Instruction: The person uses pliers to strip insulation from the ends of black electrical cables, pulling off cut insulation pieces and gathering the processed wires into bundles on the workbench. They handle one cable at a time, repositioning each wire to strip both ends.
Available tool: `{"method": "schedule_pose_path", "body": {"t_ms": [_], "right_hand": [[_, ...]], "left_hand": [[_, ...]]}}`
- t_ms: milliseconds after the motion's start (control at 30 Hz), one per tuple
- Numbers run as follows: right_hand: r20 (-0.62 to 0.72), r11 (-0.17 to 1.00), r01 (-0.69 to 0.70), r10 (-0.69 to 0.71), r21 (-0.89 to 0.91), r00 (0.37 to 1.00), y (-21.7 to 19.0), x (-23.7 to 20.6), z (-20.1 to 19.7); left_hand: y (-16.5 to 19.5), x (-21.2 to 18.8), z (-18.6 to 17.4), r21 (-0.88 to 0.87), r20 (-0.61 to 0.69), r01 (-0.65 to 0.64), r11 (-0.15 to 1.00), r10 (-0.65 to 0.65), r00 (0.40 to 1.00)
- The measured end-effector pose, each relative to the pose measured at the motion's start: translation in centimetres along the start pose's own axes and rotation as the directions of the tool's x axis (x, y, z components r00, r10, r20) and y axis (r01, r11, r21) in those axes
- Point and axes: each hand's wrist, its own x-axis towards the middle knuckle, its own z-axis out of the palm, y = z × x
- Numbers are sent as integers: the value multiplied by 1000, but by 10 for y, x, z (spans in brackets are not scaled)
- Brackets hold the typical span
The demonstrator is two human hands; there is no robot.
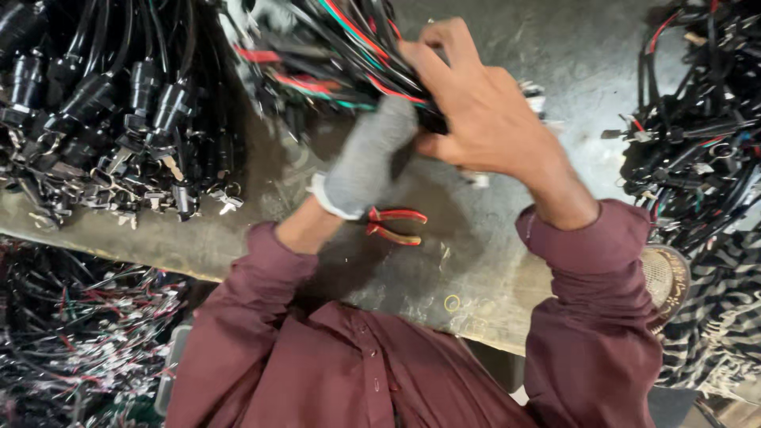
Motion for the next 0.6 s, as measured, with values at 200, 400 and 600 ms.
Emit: {"method": "schedule_pose_path", "body": {"t_ms": [200, 400, 600], "right_hand": [[89, 994, -84, 90, -71, 992, 43, -21, 43], [187, 986, -126, 144, -106, 972, 62, -35, 47], [117, 985, 142, -153, 95, 981, 85, -18, 18]], "left_hand": [[-39, -6, -18, -73, -78, 318, 945, -323, 943], [3, -27, 5, 316, -146, 528, 788, -509, 848], [42, -75, 2, 955, 267, -256, 152, -58, 962]]}}
